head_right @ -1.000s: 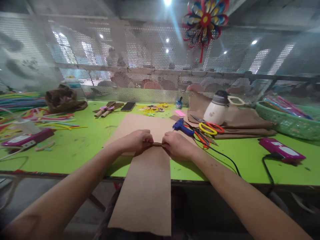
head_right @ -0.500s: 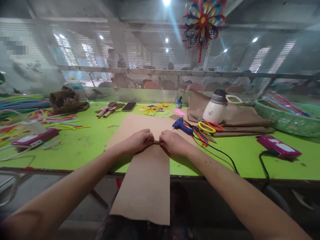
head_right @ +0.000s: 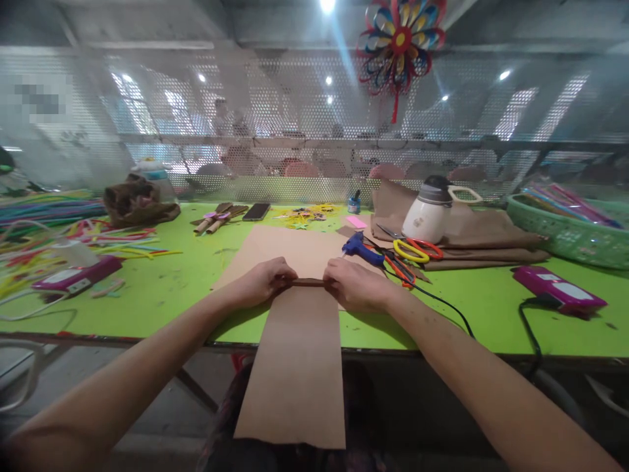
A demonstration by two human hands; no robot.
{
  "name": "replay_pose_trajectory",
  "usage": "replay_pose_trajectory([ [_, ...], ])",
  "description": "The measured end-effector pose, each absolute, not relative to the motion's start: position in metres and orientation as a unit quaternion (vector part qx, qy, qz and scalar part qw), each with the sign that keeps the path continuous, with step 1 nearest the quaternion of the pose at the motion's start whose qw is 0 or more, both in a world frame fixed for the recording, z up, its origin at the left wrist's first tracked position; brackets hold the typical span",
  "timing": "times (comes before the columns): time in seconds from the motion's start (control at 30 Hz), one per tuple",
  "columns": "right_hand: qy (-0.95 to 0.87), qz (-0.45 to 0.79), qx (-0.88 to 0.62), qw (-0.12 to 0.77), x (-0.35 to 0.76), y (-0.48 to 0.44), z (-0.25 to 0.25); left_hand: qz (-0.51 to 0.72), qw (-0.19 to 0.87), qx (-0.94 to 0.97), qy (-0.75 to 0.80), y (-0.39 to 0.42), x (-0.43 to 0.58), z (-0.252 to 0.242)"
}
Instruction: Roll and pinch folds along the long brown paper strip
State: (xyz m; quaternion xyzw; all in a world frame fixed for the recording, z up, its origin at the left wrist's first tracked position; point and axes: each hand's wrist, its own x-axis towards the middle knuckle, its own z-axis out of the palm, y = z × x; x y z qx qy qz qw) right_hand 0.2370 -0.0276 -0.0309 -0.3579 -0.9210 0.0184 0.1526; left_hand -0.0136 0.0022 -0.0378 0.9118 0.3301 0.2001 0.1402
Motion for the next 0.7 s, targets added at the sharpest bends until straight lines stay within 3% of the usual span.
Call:
replay_pose_trajectory([
  [0.5, -0.922, -0.075, -0.358, 0.127, 0.234, -0.029, -0.039, 0.173, 0.033, 0.944, 0.28, -0.015, -0.011, -0.03],
  [0.7, -0.905, -0.16, -0.368, 0.141, 0.228, -0.035, -0.042, 0.17, 0.139, 0.909, 0.355, -0.003, -0.004, -0.01],
])
